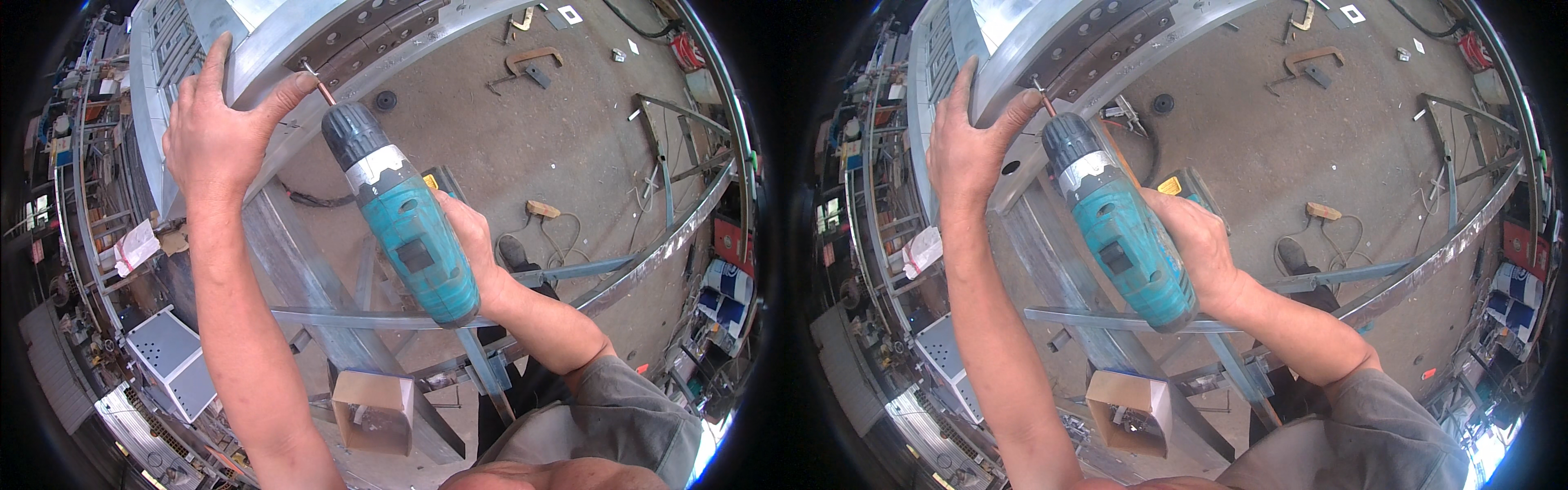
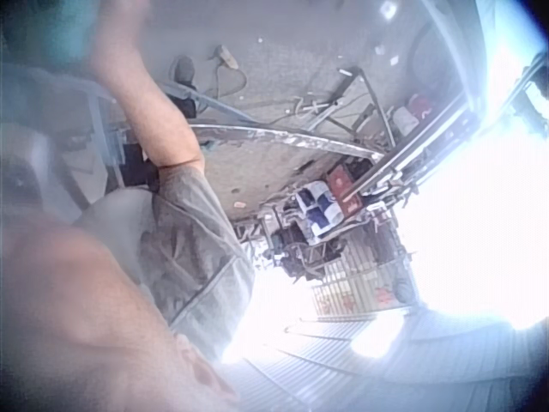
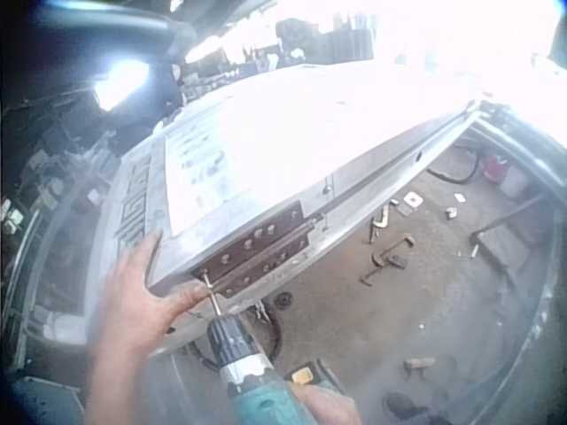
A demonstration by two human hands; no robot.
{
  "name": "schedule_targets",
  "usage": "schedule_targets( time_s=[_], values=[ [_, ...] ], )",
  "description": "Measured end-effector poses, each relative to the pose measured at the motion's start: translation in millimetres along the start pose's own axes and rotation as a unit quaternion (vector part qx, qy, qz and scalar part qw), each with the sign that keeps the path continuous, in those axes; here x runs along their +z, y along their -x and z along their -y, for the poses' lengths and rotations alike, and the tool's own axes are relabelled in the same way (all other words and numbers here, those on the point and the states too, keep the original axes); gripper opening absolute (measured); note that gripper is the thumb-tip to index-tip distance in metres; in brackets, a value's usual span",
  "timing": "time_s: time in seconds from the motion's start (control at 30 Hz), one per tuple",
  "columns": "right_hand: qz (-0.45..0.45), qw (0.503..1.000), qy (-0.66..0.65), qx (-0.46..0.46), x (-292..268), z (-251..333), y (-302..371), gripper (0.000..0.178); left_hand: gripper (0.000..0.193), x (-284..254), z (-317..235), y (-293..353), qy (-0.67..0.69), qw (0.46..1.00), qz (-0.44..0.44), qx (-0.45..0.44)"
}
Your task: The person uses a cordless drill to drive screws into a curved metal frame, securing a metal plate along its edge. The person repeatedly picks up screws, aligns them with pre-drilled holes, and fastens them while holding the frame steady.
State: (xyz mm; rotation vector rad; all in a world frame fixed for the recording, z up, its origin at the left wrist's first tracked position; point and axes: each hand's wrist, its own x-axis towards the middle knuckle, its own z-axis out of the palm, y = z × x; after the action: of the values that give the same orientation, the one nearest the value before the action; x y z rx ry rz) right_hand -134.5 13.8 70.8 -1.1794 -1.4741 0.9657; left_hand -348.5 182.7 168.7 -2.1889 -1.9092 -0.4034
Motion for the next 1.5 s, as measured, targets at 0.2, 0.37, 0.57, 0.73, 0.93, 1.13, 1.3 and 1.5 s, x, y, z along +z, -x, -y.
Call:
schedule_targets(
  time_s=[0.2,0.37,0.57,0.73,0.93,1.13,1.3,1.5],
  values=[
    [0.003,1.000,-0.001,0.004,0.8,0.1,0.0,0.055,0.121,0.7,0.5,0.7,-0.001,1.000,-0.007,0.008],
    [0.002,1.000,-0.005,0.005,0.7,0.6,0.0,0.055,0.120,0.0,-0.8,0.6,0.000,1.000,-0.009,0.006],
    [0.001,1.000,-0.007,0.009,1.2,1.5,-0.2,0.054,0.119,-0.1,-1.4,0.7,-0.003,1.000,-0.010,0.006],
    [-0.002,1.000,-0.016,0.011,2.7,1.5,0.1,0.054,0.120,1.5,-0.6,1.2,0.000,1.000,-0.008,0.002],
    [-0.004,1.000,-0.005,0.007,2.3,1.5,1.3,0.054,0.121,1.6,-0.2,1.4,-0.004,1.000,-0.010,0.007],
    [-0.006,1.000,-0.009,-0.001,3.9,0.1,0.9,0.053,0.121,2.2,-0.6,2.2,-0.002,1.000,-0.008,0.001],
    [0.002,1.000,0.001,0.009,2.4,1.5,1.4,0.052,0.120,1.9,-0.9,2.1,0.000,1.000,-0.009,0.000],
    [0.005,1.000,0.008,0.013,2.3,2.3,1.2,0.052,0.120,1.0,-1.9,1.9,-0.001,1.000,-0.011,0.001]
  ],
)
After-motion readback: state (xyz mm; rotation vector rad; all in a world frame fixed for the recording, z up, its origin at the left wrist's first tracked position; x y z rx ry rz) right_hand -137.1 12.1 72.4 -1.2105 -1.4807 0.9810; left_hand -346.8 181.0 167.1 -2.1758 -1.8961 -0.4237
